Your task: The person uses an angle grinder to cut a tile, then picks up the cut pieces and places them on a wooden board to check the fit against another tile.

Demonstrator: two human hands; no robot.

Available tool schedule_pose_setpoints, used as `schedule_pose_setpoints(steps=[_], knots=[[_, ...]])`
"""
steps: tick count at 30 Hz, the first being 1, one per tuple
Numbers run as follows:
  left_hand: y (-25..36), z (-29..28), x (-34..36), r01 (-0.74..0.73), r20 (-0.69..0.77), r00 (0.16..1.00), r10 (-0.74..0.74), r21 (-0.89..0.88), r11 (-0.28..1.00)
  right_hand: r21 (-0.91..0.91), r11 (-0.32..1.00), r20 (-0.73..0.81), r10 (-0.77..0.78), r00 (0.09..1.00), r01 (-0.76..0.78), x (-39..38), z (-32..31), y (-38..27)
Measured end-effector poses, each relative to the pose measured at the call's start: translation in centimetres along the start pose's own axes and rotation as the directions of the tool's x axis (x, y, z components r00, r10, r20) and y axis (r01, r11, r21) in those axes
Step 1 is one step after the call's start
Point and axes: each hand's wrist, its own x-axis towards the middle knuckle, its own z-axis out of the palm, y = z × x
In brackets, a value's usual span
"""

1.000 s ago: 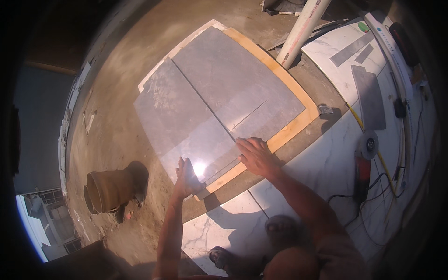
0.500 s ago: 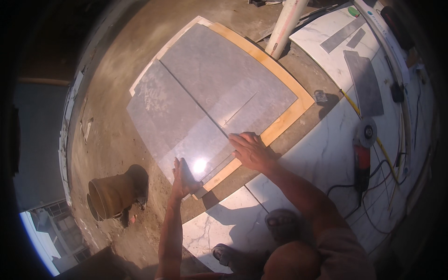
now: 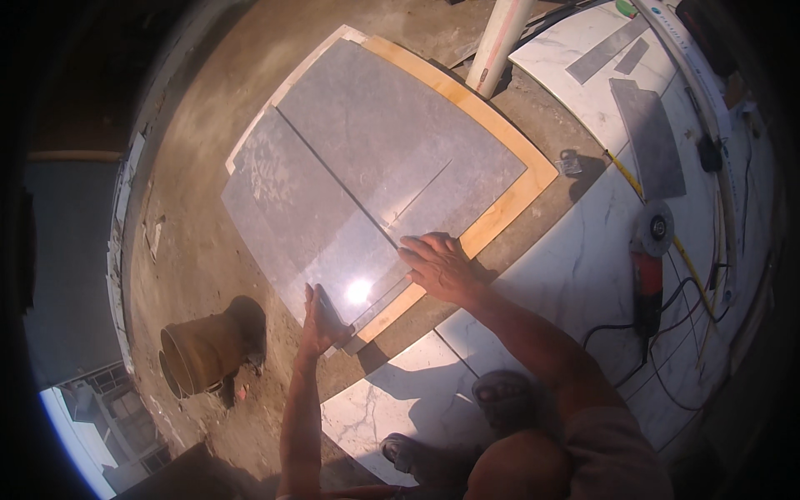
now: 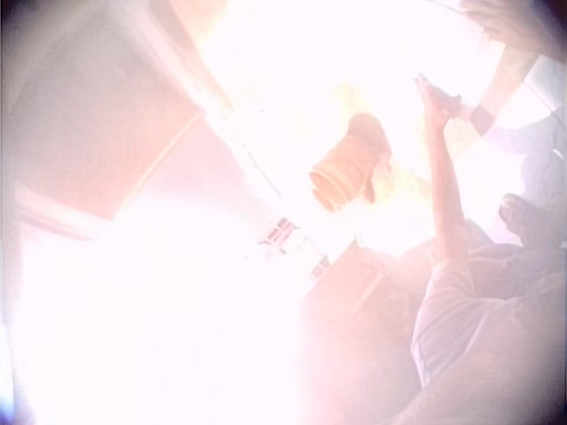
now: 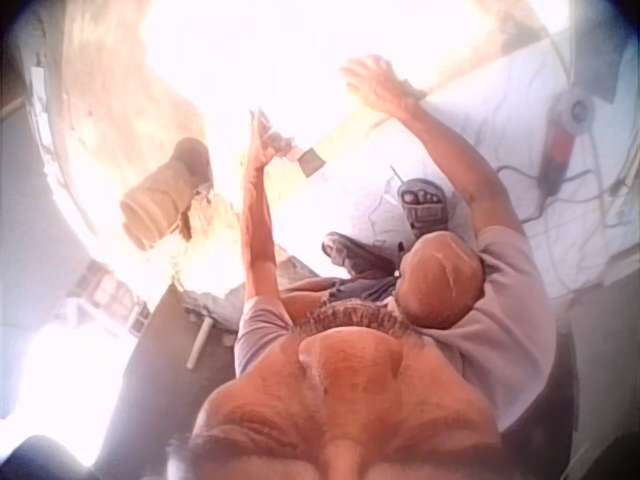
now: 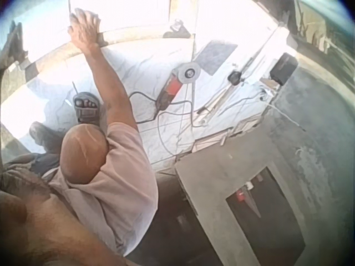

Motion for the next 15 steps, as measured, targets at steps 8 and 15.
schedule_pose_setpoints(steps=[8,15], knots=[[1.3,-0.2,0.3,0.012,-0.002,1.000,-0.012,-0.023,1.000,-0.012,1.000,-0.018,-0.016,1.000,0.016,-0.2,0.4,0.5],[1.4,-0.2,0.2,0.031,0.030,0.999,-0.030,-0.043,0.999,0.029,0.999,0.045,0.015,0.999,-0.017,-0.1,0.0,0.1]])
